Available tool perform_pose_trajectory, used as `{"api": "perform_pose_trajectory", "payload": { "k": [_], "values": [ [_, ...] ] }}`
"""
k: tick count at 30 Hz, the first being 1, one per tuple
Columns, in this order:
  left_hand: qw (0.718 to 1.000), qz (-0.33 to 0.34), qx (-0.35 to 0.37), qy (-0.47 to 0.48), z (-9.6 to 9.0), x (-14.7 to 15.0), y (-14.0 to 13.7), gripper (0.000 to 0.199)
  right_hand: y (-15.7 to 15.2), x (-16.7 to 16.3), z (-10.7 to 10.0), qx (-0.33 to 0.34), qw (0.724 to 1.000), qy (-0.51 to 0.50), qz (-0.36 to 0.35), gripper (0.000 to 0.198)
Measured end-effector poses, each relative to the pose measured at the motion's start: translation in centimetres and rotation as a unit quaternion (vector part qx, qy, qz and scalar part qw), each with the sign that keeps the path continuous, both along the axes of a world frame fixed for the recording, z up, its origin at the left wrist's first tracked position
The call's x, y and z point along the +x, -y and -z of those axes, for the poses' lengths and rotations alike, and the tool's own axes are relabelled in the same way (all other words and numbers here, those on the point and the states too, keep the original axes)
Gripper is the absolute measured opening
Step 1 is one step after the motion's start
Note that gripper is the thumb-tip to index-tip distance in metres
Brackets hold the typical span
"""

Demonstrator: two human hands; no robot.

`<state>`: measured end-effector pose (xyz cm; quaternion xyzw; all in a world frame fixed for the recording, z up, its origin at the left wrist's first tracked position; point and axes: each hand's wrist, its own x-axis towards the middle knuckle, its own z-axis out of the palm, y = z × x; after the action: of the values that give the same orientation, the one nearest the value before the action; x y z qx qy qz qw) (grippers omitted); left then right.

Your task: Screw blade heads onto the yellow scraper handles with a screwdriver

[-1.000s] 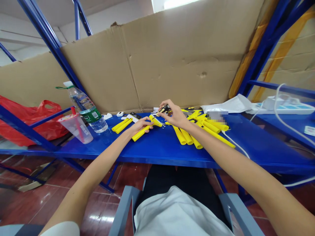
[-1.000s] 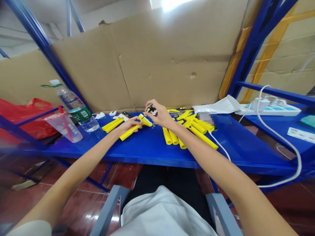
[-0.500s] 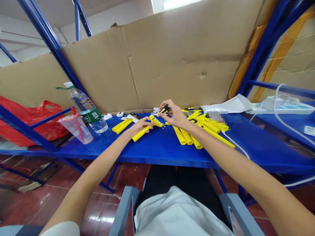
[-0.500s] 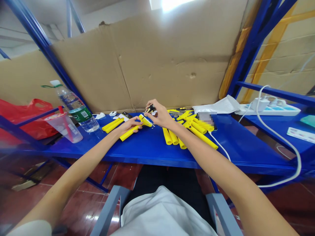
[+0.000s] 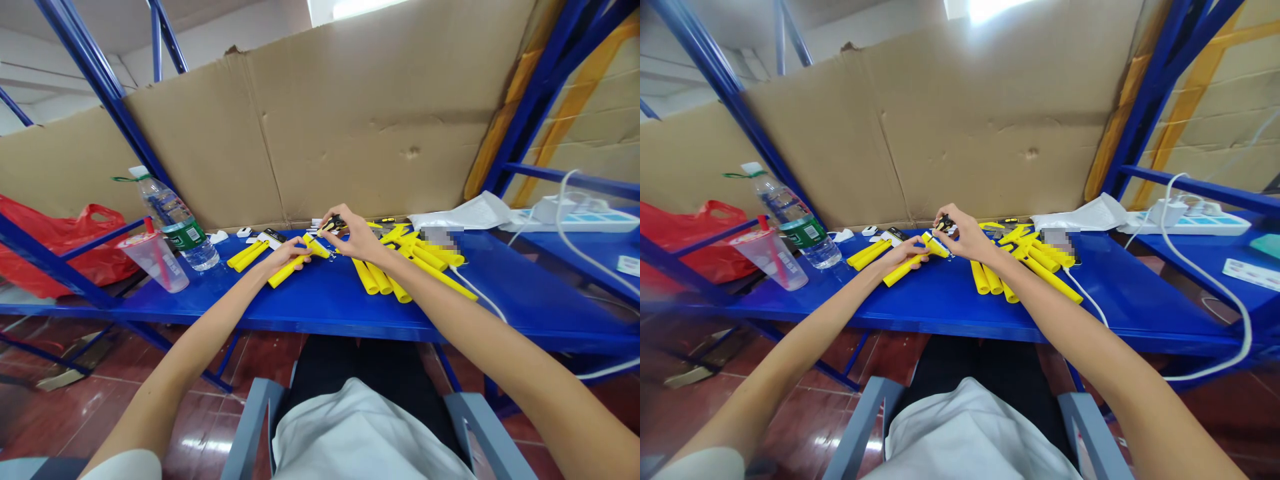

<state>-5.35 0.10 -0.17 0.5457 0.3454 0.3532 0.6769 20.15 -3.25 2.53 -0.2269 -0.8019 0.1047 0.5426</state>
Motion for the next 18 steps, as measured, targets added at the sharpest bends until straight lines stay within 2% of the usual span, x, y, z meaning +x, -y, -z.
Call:
{"api": "perform_pose_trajectory", "payload": {
  "k": [6,18],
  "values": [
    [1.0,-0.013,-0.008,0.006,-0.04,0.05,-0.01,0.054,0.31,-0.18,-0.17,-0.029,0.999,0.006,-0.046,0.029],
    [1.0,-0.011,0.012,0.0,0.17,0.05,-0.07,0.061,0.02,-0.1,-0.15,-0.039,0.998,-0.009,-0.05,0.03]
  ]
}}
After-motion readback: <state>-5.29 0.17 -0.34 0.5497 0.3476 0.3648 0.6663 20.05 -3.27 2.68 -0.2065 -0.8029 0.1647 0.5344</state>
